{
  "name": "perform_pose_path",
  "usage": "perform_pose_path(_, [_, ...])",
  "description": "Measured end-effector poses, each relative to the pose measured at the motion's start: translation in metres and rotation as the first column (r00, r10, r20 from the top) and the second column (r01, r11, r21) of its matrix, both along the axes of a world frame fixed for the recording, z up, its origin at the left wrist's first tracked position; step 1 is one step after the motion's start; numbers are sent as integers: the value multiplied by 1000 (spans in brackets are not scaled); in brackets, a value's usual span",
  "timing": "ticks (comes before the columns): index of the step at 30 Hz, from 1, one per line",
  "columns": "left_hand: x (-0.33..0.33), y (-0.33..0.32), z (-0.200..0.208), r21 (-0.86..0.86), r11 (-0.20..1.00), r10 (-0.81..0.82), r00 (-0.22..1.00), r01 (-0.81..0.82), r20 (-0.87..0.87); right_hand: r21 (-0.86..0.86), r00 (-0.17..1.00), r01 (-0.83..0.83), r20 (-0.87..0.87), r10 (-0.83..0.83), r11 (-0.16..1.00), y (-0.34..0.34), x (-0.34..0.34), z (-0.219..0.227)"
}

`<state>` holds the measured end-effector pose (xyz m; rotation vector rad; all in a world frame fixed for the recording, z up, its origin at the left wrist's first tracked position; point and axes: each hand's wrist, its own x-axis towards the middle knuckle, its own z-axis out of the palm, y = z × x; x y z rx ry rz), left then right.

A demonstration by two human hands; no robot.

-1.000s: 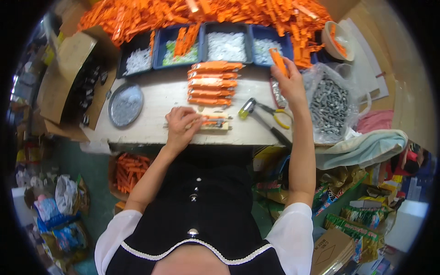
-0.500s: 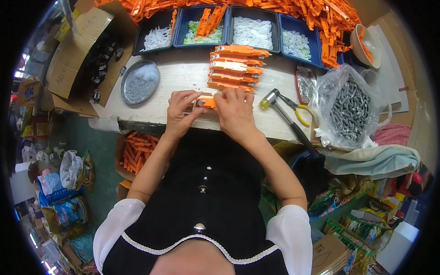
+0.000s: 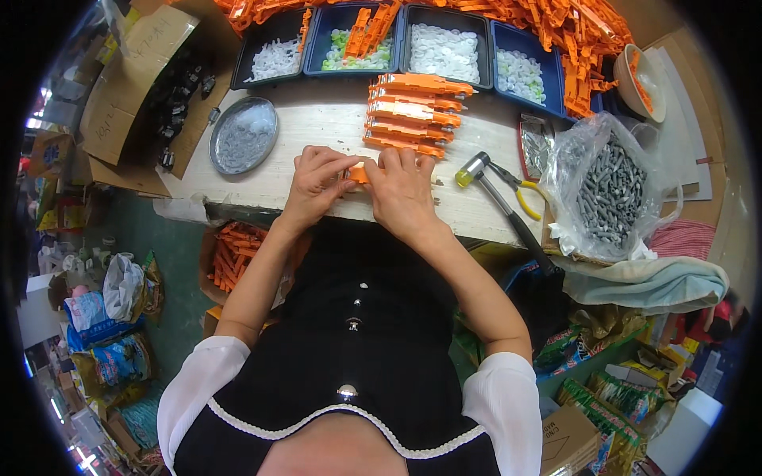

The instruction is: Assembling small plastic components into orange frames using a mallet.

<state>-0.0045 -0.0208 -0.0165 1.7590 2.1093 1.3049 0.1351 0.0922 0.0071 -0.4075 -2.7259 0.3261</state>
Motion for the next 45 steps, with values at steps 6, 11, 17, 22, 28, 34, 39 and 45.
perform_pose_path(6, [-4, 3, 4, -62, 995, -88, 989, 81, -119, -35, 1000, -23, -3, 23, 999, 7, 5, 5])
perform_pose_path(11, [-8, 5, 9, -121, 980, -186, 930, 155, -316, -44, 971, 214, -97, -218, 976, 39, 53, 8])
perform_pose_path(17, [-13, 10, 16, -253, 933, -328, 891, 254, -314, 180, 852, 504, 58, -521, 845, 68, 122, -14])
perform_pose_path(22, [-12, 14, 21, -302, 910, -375, 873, 283, -312, 205, 898, 420, 49, -437, 884, 69, 124, -31])
perform_pose_path(28, [-13, 14, 11, -223, 920, -383, 858, 322, -343, 215, 901, 417, 30, -432, 883, 69, 123, -30])
perform_pose_path(34, [-14, 13, 11, -167, 934, -356, 863, 316, -358, 173, 914, 401, -14, -405, 899, 70, 124, -33])
perform_pose_path(39, [-16, 13, 10, -189, 923, -383, 833, 334, -400, 136, 915, 402, -21, -403, 906, 68, 128, -30])
perform_pose_path(45, [-13, 15, 19, -292, 907, -406, 813, 302, -418, -221, 922, 323, -144, -359, 920, 54, 119, -7])
